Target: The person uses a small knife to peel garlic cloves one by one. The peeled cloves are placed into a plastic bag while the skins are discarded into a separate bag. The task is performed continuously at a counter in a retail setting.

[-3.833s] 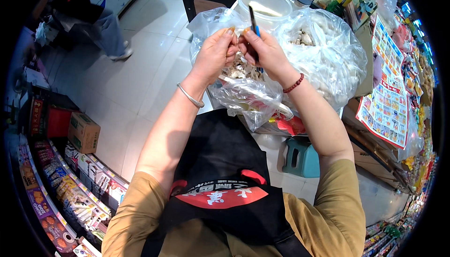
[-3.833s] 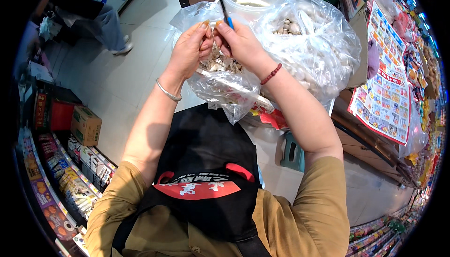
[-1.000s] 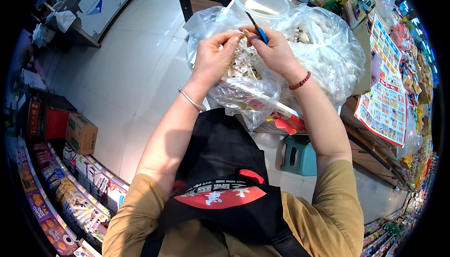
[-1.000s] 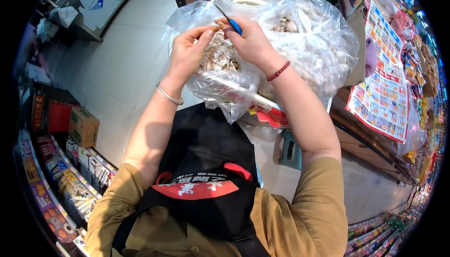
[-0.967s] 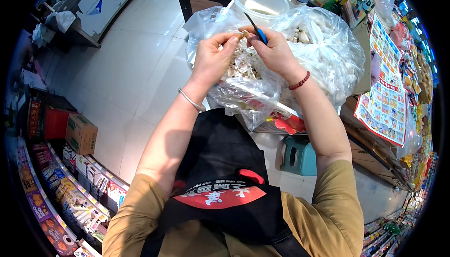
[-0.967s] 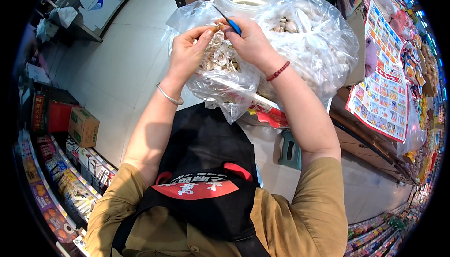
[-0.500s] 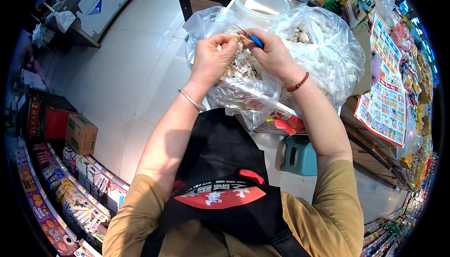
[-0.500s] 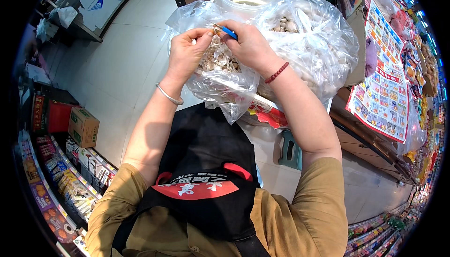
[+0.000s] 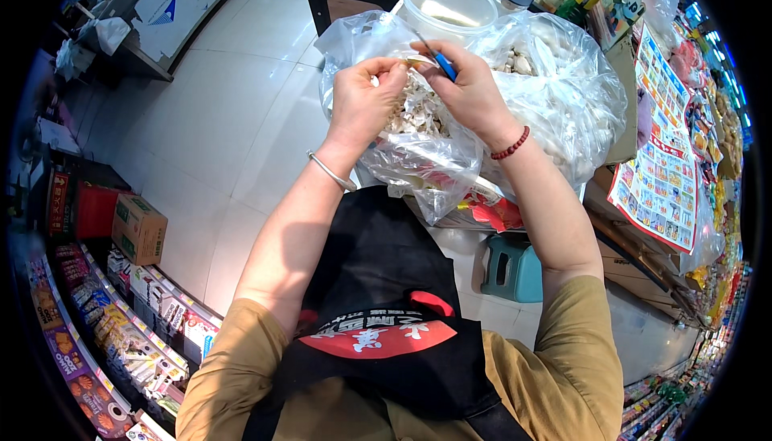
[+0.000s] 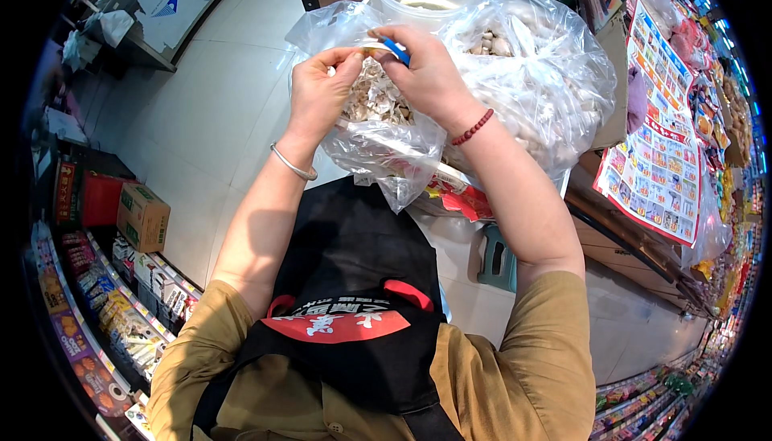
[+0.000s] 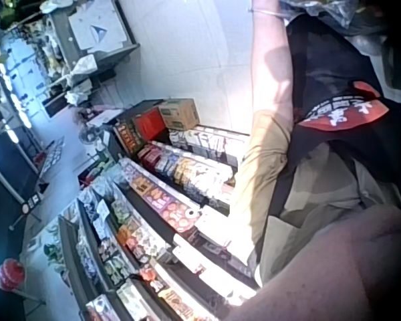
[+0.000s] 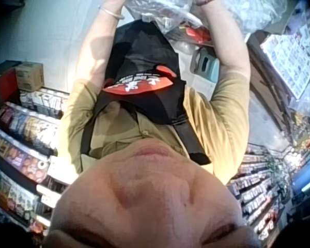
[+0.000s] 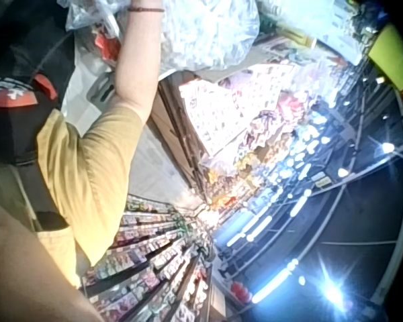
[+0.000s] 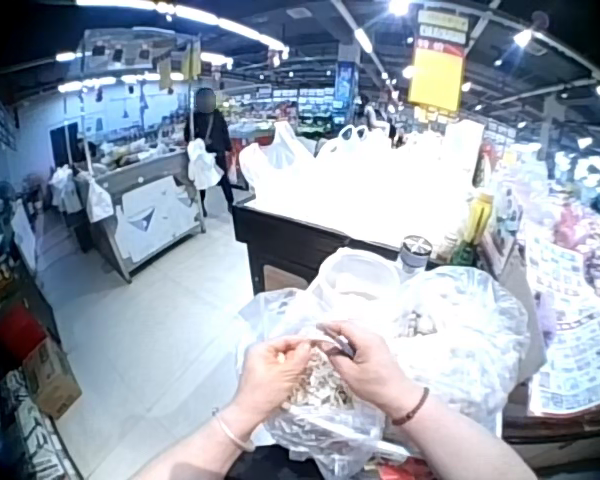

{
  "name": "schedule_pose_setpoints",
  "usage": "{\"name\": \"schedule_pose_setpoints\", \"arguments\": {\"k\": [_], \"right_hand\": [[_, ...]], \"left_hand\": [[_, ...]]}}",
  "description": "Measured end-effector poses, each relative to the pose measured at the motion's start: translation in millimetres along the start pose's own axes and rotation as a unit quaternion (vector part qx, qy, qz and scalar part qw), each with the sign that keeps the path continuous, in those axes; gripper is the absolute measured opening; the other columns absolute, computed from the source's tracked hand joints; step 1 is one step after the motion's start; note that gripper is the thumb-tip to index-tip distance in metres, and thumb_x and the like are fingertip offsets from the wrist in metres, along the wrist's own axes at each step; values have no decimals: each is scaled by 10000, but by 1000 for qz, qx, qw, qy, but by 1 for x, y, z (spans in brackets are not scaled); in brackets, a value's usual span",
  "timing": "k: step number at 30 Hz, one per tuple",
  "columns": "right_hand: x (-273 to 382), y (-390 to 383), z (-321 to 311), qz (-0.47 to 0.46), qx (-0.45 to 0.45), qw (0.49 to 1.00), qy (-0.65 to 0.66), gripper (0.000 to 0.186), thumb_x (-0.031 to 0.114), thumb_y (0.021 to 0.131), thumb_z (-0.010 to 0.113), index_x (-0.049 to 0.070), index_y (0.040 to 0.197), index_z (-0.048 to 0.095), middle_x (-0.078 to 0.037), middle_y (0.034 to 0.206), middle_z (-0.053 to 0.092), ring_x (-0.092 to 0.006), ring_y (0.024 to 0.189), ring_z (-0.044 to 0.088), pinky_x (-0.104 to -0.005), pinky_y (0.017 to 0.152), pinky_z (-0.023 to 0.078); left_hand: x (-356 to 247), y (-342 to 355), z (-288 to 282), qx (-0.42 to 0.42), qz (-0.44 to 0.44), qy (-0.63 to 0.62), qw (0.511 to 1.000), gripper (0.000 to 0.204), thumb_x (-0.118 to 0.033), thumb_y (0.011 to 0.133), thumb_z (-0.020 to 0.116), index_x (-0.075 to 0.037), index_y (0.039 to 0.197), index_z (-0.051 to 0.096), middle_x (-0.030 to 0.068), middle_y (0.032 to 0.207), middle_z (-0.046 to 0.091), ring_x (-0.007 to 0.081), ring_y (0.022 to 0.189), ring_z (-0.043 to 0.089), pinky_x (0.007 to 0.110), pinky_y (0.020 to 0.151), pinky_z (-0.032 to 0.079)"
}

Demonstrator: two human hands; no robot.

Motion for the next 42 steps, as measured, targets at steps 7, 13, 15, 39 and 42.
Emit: {"name": "schedule_pose_setpoints", "arguments": {"k": [7,13,15,39,42], "right_hand": [[1,-1,-2,32,-3,999,-16,212,112,917,643,17,1107,632,-127,921,709,-203,825,675,-301,745,516],[6,5,-14,34,-56,977,201,174,134,976,592,24,1106,626,-50,970,714,-19,560,506,-172,489,395],[-6,4,-9,49,-49,973,221,221,173,980,598,38,1151,636,-23,908,702,10,492,425,-155,418,308],[-19,-10,0,217,164,951,146,225,124,954,576,20,1123,682,19,767,639,-29,584,507,-218,526,412],[-19,-10,1,238,164,940,179,228,139,935,623,30,1130,670,3,764,630,-52,595,519,-241,537,433]], "left_hand": [[1,-1,-1,-13,-6,-1,1000,234,-170,883,682,55,937,716,-9,683,632,34,615,527,218,550,438],[3,4,-2,-29,-11,51,998,239,-181,889,686,55,889,721,6,677,646,41,625,541,234,564,449],[0,4,0,1,-37,52,998,244,-186,904,679,55,921,718,14,722,662,42,655,557,224,595,461],[11,3,1,136,-95,-18,986,180,-152,922,667,17,959,714,-11,862,680,37,773,573,204,687,473],[7,2,1,123,-110,-31,986,176,-150,924,659,15,960,710,-6,854,677,38,761,572,205,679,470]]}}
Point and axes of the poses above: each hand's wrist, its own y-axis towards the middle knuckle, its own z-axis out of the palm, x = y × z, the point moved 6 cm from there along y, towards the middle knuckle
